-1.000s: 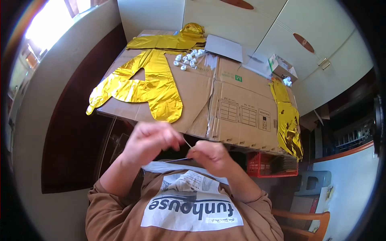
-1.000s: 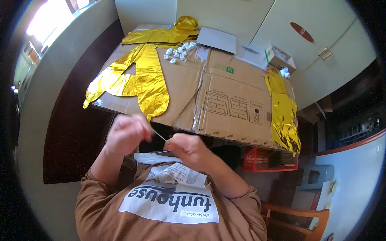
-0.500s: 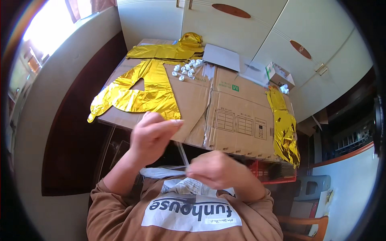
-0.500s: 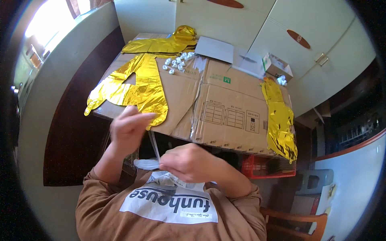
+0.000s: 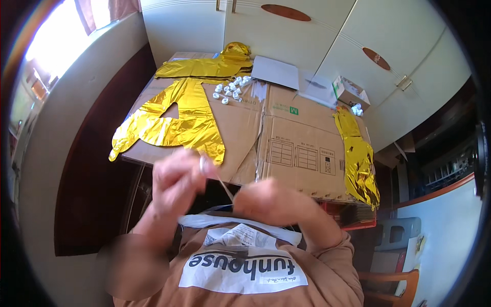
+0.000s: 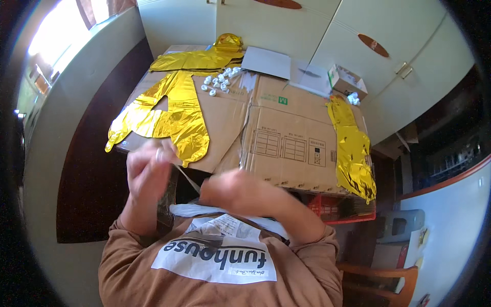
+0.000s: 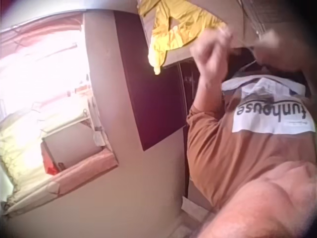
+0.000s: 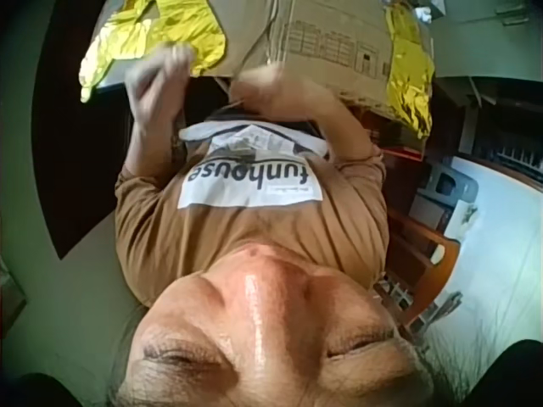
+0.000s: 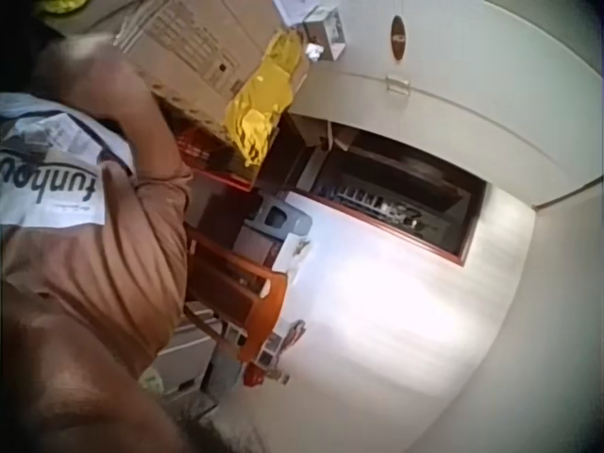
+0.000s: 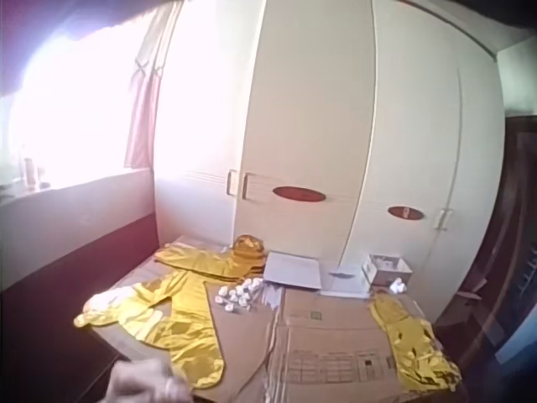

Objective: Threading small white foam-like pieces onto a thin white string.

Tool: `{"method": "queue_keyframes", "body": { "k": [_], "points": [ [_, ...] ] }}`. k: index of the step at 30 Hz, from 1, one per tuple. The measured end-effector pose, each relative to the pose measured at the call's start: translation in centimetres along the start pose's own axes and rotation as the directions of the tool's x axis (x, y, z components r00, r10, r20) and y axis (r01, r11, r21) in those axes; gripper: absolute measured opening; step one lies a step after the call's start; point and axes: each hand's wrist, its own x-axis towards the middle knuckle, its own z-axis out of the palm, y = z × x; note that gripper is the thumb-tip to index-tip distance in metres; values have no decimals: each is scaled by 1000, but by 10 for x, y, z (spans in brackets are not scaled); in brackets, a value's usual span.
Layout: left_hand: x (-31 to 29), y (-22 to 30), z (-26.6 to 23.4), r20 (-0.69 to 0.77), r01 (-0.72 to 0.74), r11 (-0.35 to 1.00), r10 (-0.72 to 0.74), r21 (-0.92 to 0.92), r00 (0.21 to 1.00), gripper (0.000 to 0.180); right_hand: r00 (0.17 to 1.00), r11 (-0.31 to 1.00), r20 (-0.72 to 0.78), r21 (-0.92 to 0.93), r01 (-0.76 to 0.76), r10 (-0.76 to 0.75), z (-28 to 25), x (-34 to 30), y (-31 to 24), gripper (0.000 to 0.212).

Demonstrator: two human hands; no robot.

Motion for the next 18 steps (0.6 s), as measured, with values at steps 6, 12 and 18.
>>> {"method": "queue_keyframes", "body": {
  "k": [6, 12, 18],
  "points": [
    [-4, 6, 11, 282, -14, 935, 121, -354, 952, 10, 977, 989, -176, 103, -105, 122, -20, 6, 8, 13],
    [-1, -13, 23, 396, -122, 992, 106, 16, 912, 5, 917, 994, -398, -88, -59, 19, -39, 7, 5, 7],
    [5, -31, 15, 225, -107, 981, 68, 164, 972, 7, 943, 963, -296, 166, 210, -154, -27, 4, 0, 10]
  ]
}}
